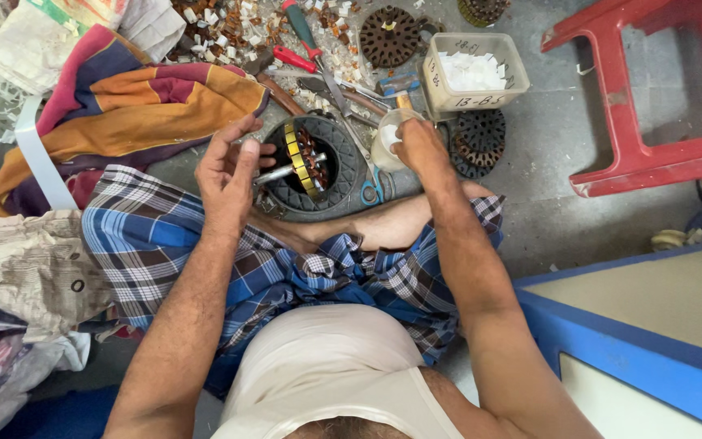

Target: The person repairs a fan motor by hand, wrapping small pieces of paper around copper wire coils and using a screwdriver to arrange the wires inside the motor casing.

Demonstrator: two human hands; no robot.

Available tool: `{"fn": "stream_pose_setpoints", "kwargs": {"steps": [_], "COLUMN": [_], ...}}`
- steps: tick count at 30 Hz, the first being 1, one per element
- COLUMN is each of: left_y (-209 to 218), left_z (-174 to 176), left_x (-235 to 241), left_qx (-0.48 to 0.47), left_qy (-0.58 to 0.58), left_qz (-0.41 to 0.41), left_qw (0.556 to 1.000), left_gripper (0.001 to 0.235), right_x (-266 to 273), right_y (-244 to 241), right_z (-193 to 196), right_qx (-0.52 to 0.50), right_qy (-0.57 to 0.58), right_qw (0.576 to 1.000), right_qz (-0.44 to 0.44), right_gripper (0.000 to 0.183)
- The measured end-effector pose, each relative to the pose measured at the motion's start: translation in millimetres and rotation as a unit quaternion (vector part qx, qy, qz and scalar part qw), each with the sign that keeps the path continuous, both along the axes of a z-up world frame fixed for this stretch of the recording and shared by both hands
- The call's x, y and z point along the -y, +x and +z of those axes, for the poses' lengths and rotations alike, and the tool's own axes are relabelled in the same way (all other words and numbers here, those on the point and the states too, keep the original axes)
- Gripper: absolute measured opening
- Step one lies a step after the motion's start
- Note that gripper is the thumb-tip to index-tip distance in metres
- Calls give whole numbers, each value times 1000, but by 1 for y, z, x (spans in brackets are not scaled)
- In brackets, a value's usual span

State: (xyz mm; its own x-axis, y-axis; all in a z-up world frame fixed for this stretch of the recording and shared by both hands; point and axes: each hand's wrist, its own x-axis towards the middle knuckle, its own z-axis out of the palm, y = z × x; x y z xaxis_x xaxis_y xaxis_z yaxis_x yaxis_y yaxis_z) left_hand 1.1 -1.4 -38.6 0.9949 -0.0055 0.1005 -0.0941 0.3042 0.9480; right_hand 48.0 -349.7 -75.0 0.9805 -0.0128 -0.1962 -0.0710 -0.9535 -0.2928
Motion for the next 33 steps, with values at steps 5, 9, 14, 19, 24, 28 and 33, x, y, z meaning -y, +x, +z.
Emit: {"fn": "stream_pose_setpoints", "kwargs": {"steps": [5,9,14,19,24,28,33], "left_y": [-2,-1,-1,-2,-7,-14,-29], "left_z": [-2,-5,-5,-1,10,21,32], "left_x": [-8,-10,-8,-8,-9,-9,-8], "left_qx": [-35,-50,-59,-44,-33,-28,-13], "left_qy": [5,6,23,40,82,76,82], "left_qz": [69,84,74,70,65,67,63], "left_qw": [997,995,995,996,994,994,995], "left_gripper": [30,30,31,31,31,31,29], "right_x": [-2,-2,3,0,-2,-2,2], "right_y": [36,31,7,-4,-8,-5,-4], "right_z": [-51,-56,-37,-16,4,8,3], "right_qx": [-62,-84,-9,24,123,102,68], "right_qy": [-116,-102,-9,47,32,103,95], "right_qw": [990,991,1000,997,991,986,989], "right_qz": [43,7,-28,-63,-34,-81,-88], "right_gripper": [19,24,27,23,23,42,38]}}
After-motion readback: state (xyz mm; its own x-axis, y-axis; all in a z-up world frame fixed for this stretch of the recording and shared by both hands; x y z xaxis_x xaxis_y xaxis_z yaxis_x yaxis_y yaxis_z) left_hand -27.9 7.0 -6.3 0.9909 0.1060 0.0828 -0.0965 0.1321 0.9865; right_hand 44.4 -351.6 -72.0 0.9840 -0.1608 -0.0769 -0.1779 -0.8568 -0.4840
